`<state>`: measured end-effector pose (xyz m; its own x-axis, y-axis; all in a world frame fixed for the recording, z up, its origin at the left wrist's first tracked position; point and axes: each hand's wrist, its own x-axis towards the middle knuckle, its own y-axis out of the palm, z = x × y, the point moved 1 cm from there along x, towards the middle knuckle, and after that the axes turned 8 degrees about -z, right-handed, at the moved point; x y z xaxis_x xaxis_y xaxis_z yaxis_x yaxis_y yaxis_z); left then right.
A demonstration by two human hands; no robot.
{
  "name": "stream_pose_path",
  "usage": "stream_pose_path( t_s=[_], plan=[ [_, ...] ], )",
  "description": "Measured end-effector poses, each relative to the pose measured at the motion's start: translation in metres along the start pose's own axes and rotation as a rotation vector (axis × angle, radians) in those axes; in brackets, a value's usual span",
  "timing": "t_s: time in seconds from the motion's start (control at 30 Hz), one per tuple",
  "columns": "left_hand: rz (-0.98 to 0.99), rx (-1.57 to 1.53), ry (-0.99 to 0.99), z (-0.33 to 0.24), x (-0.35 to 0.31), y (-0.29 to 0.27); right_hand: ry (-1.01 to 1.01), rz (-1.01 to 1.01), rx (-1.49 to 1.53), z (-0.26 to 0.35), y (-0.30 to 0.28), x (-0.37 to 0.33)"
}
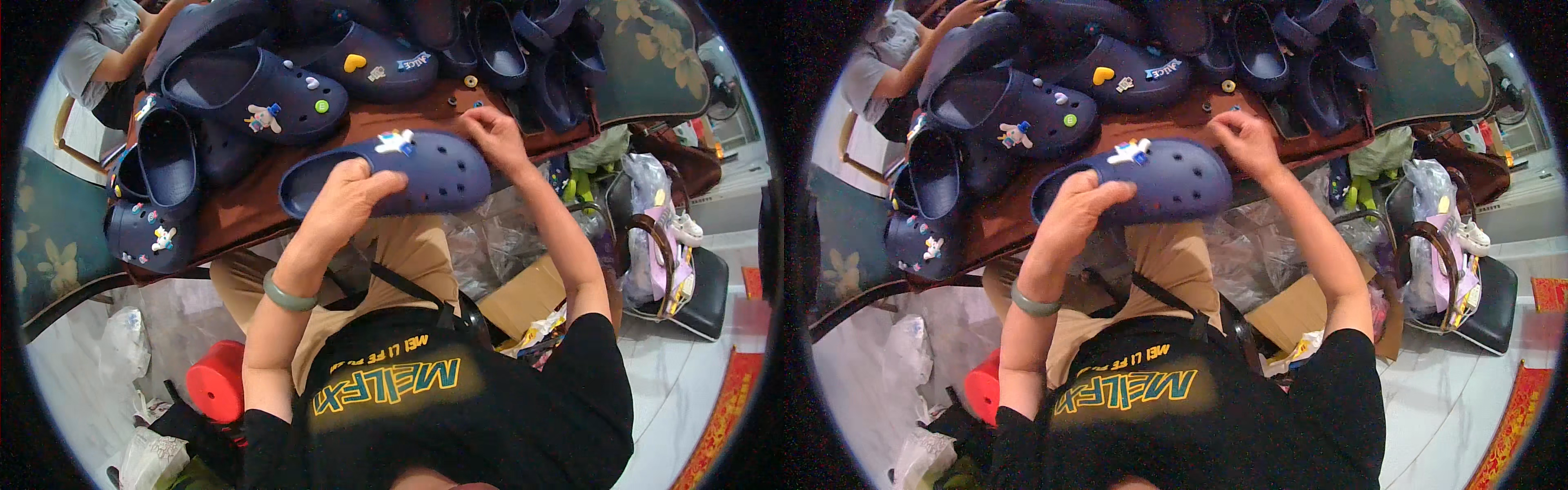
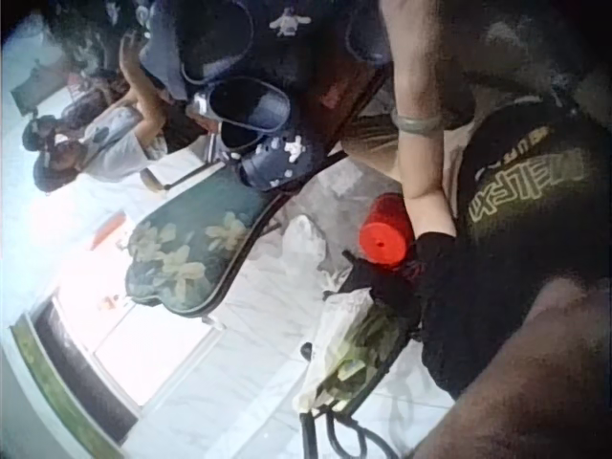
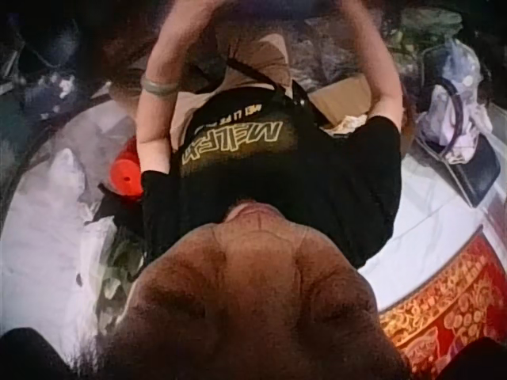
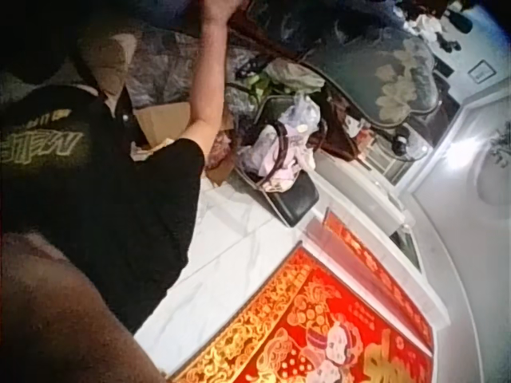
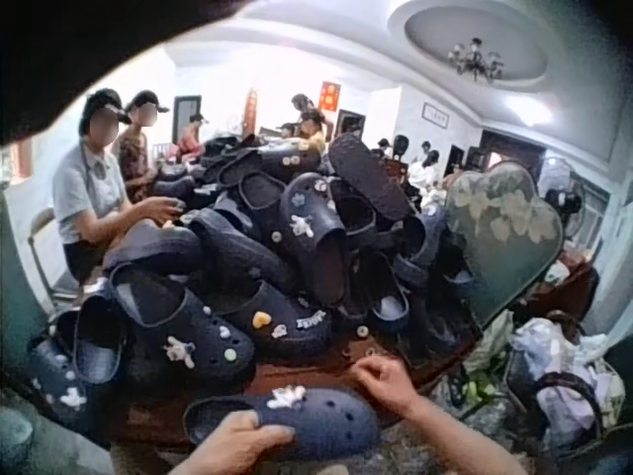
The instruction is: The worker is attaching small decorative charms to clogs at a manufacturing station.
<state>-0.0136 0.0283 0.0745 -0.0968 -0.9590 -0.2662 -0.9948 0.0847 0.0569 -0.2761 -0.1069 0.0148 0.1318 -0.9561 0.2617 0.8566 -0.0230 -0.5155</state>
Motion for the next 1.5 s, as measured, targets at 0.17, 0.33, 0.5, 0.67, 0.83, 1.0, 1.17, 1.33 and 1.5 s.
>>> stream_pose_path(
  t_s=[0.17,0.33,0.5,0.67,0.83,1.0,1.17,1.33,1.5],
  plan=[
    [-0.056,-0.258,0.225,-0.006,0.018,0.015,-0.374,-0.258,-0.532,-0.039,-0.007,0.056],
    [-0.149,-0.124,0.199,0.008,0.058,0.018,-0.366,-0.107,-0.951,-0.047,0.007,0.088],
    [-0.103,-0.151,0.018,0.026,0.069,0.006,-0.442,-0.229,-0.788,-0.016,0.005,0.081],
    [-0.105,-0.084,0.061,0.03,0.072,0.002,-0.645,-0.307,-0.302,0.036,0.016,0.004],
    [-0.073,-0.105,0.073,0.03,0.072,0.002,-0.655,-0.356,-0.171,0.054,0.045,-0.039],
    [-0.023,-0.08,0.016,0.032,0.072,-0.001,-0.54,-0.429,0.036,0.049,0.067,-0.05],
    [-0.11,0.16,0.156,0.03,0.068,0.0,-0.456,-0.515,0.058,0.043,0.083,-0.047],
    [-0.057,0.013,0.037,0.025,0.068,-0.001,-0.46,-0.548,0.094,0.039,0.089,-0.052],
    [-0.012,-0.021,0.016,0.03,0.071,-0.002,-0.509,-0.541,0.07,0.037,0.088,-0.057]
  ],
)
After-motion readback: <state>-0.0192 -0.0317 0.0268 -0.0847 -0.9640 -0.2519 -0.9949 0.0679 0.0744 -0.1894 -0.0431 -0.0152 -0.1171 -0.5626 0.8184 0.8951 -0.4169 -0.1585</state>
